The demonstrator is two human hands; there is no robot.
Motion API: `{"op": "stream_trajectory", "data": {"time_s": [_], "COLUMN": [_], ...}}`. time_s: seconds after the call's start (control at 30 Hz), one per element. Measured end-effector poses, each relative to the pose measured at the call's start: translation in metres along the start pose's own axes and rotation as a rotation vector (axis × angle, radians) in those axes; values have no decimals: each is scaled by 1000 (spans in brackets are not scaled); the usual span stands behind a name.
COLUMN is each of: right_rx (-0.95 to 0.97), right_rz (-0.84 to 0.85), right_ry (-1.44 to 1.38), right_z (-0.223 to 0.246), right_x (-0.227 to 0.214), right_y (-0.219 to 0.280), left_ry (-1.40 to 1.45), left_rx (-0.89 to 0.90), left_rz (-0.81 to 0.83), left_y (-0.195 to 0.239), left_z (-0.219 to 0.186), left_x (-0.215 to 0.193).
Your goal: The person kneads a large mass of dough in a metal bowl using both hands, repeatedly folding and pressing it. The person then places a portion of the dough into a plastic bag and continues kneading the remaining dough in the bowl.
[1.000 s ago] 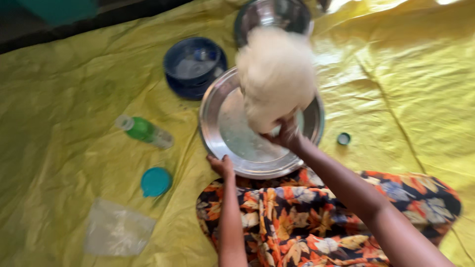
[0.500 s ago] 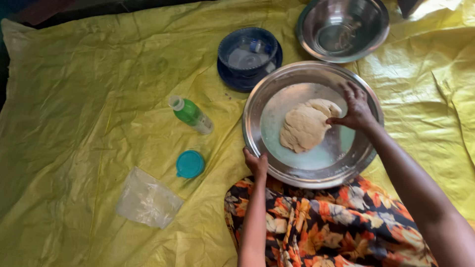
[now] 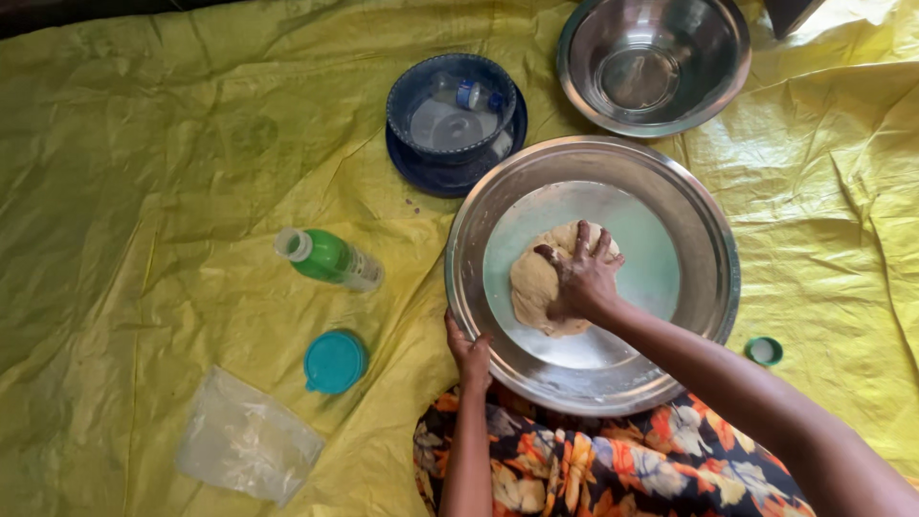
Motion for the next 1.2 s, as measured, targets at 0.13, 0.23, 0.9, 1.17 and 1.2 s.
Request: {"op": "stream_trajectory", "data": {"time_s": [0.13, 0.23, 0.9, 1.17, 1.2], "right_rx": [-14, -65, -105, -6, -17], "right_rz": [30, 98, -550, -582, -591], "right_ry": [22, -60, -198, -494, -517], "right_z": [5, -7, -55, -163, -172], "right_x": [-19, -27, 60, 72, 60], "right_y": [-60, -111, 108, 232, 237], "left_ry": [40, -18, 69, 47, 25], "left_rx": [-113, -50, 139, 158, 148], "left_rz": [-43, -20, -137, -145, -144], "left_y": [4, 4, 2, 35, 33], "left_z": [-3, -12, -3, 2, -3], "left_x": [-1, 0, 27, 31, 32]}}
Point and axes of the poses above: each hand's wrist, its own y-axis away from the middle knuckle, its own x-axis out of the palm, z = x × y, the point moved 4 cm from there along -y, towards the middle knuckle, and after that the axes turned 8 degrees about z, right-handed, at the moved point
